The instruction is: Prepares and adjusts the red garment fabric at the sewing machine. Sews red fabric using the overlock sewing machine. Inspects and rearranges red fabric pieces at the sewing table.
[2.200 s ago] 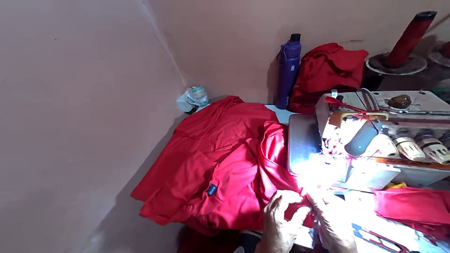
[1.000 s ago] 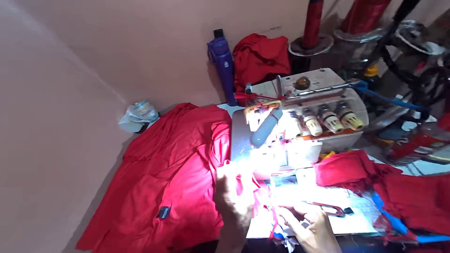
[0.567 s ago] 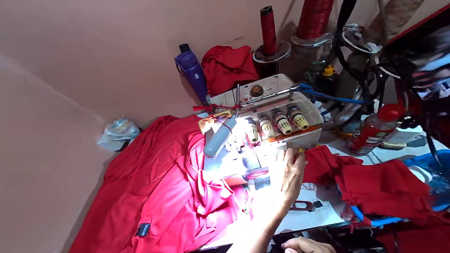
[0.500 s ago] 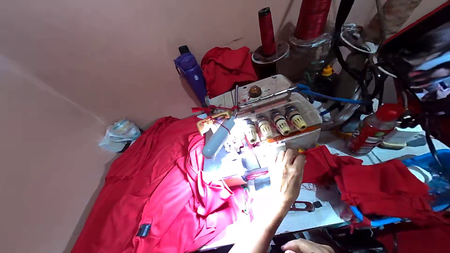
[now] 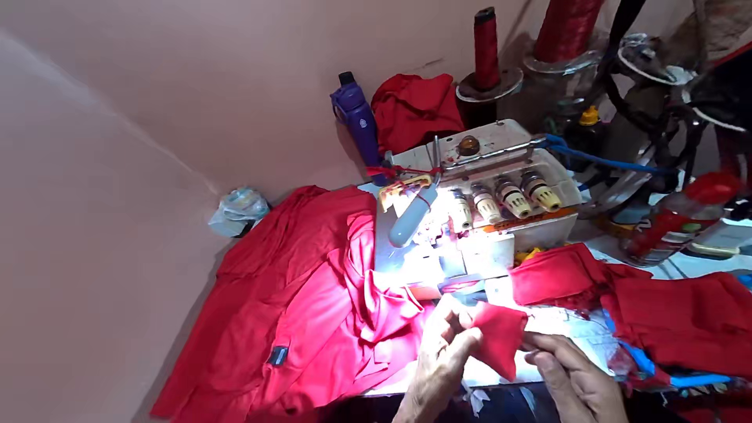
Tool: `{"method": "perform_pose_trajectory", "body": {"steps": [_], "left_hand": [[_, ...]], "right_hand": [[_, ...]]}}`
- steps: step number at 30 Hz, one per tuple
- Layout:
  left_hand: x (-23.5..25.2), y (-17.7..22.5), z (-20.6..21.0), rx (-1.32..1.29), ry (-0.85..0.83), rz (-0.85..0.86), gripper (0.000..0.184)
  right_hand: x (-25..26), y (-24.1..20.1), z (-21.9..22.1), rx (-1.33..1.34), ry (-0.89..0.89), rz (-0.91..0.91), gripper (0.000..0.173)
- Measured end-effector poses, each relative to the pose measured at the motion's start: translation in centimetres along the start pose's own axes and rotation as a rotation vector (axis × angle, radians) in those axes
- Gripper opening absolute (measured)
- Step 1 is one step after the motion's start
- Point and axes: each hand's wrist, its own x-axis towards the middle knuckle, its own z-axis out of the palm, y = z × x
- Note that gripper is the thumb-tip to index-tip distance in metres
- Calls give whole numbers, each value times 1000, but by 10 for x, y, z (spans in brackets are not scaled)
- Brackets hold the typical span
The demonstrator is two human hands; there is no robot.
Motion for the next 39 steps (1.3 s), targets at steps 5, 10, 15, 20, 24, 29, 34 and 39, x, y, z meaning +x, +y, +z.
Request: {"method": "perform_pose_trajectory", "body": {"steps": [5, 10, 15, 20, 24, 29, 34, 39], "left_hand": [[-53, -10, -17, 246, 75, 174, 8], [-88, -23, -42, 372, 190, 188, 12], [-95, -23, -77, 350, 381, 323, 20], [-92, -5, -82, -54, 79, 88, 36], [-104, 11, -63, -229, -77, -118, 37], [-107, -16, -76, -298, -305, 113, 38], [-114, -10, -86, -451, -149, 142, 29], [-116, -1, -95, -130, 11, 90, 19]], "right_hand": [[-2, -5, 50, 214, -28, 129, 21], [-4, -14, 76, 282, -37, 172, 7], [-1, -30, 74, 310, -351, 136, 10], [2, -47, 77, 200, -823, -76, 19], [10, -64, 72, 242, -930, -154, 18], [16, -58, 63, 367, -917, -128, 16], [12, -48, 59, 392, -802, -88, 11], [2, -38, 65, 318, -577, -67, 5]]}}
